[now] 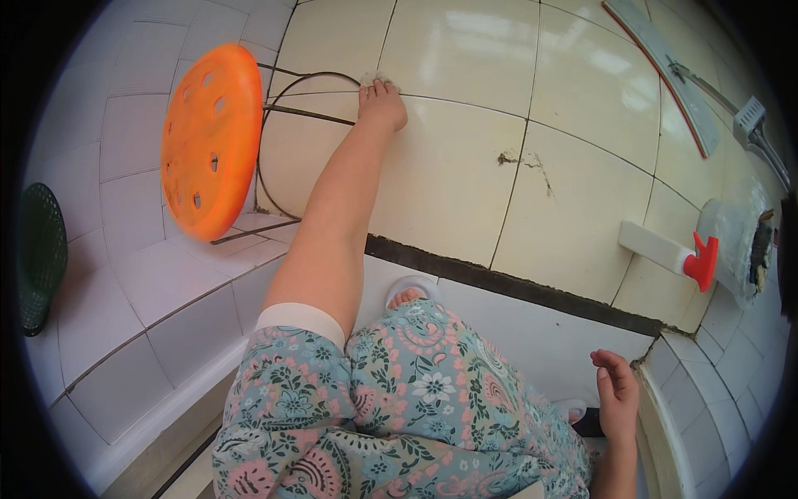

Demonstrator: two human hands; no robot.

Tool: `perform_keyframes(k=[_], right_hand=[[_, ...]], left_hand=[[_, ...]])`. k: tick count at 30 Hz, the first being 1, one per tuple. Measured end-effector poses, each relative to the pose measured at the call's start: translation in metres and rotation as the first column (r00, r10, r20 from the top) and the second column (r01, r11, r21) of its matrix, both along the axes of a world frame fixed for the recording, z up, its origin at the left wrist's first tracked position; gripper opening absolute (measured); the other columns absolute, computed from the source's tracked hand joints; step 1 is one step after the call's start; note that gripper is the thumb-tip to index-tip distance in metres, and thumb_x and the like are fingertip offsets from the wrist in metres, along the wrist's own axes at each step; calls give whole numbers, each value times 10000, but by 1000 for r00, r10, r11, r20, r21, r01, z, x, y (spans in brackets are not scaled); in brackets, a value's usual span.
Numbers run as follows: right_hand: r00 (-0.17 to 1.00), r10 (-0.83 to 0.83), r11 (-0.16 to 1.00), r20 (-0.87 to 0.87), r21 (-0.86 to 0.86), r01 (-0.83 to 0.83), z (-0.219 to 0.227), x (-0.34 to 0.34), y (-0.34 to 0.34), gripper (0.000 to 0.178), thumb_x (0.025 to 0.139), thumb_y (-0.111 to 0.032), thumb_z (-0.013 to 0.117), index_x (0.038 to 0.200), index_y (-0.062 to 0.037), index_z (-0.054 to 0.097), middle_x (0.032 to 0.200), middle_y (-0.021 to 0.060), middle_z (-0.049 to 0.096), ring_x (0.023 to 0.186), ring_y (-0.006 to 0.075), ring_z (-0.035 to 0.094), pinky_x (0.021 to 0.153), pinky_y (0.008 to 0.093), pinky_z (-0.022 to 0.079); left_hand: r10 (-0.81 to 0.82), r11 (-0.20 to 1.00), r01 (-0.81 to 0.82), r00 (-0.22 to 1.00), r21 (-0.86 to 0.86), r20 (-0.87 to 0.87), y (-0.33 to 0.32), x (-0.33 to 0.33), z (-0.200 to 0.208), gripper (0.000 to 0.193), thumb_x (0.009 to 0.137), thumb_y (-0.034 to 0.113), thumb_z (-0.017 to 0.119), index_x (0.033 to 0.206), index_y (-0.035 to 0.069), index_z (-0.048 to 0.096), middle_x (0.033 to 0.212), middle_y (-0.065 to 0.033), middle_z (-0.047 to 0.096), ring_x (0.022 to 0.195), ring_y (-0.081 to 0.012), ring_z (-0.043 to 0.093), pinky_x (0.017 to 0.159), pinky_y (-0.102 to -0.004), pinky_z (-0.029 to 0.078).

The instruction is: The person sits on the tiled floor and scrubs the grout lines and baseboard area with a cloth. They use a spray bottle to apply cleaner to the floor and wipe the area repeatedly. The person also moves an orange stool to access the area underneath it.

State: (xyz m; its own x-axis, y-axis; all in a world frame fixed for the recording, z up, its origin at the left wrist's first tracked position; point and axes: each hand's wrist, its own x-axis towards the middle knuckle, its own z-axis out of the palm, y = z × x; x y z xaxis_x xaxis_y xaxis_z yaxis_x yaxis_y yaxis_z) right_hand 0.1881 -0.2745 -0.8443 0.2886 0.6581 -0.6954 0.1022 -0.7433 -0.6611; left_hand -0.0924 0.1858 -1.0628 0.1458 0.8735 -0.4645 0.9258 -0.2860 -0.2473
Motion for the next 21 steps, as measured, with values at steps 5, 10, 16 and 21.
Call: perform_keyframes(k=[5, 10, 16, 21], right_hand=[[999, 26, 999, 30, -37, -25, -6, -5, -1, 237, 886, -21, 495, 1105, -3, 584, 1072, 82, 634, 1008, 165, 584, 888, 286, 443], [1000, 5, 1000, 15, -14, -5, -11, -7, 12, 235, 887, -19, 495, 1103, -4, 588, 1066, 86, 639, 1011, 170, 587, 893, 292, 445], [994, 102, 995, 39, 5, -103, -13, -6, 21, 239, 885, -18, 501, 1106, -6, 593, 1069, 88, 641, 1015, 171, 589, 891, 288, 447], [988, 148, 989, 47, 1, -148, -11, -9, 25, 249, 881, -23, 508, 1116, -13, 591, 1080, 87, 640, 1006, 171, 591, 882, 288, 452]], left_hand=[[-419, 904, 428, 884, 6, 209, -55, 46, -3, 575, 884, 84, 329, 1443, 10, 218, 1535, -150, 155, 1416, -260, 175, 1159, -373, 124], [-503, 850, 526, 802, 17, 322, -82, 54, 2, 668, 822, -28, 377, 1460, 42, 189, 1546, -118, 128, 1424, -233, 151, 1160, -363, 140], [-217, 976, 216, 963, 23, 159, -53, -5, -5, 628, 869, 32, 356, 1468, 52, 168, 1548, -115, 126, 1424, -224, 153, 1158, -364, 138], [-312, 944, 330, 906, -18, 287, -81, 33, 1, 686, 813, -51, 383, 1463, 81, 210, 1546, -86, 146, 1418, -212, 170, 1156, -355, 165]])
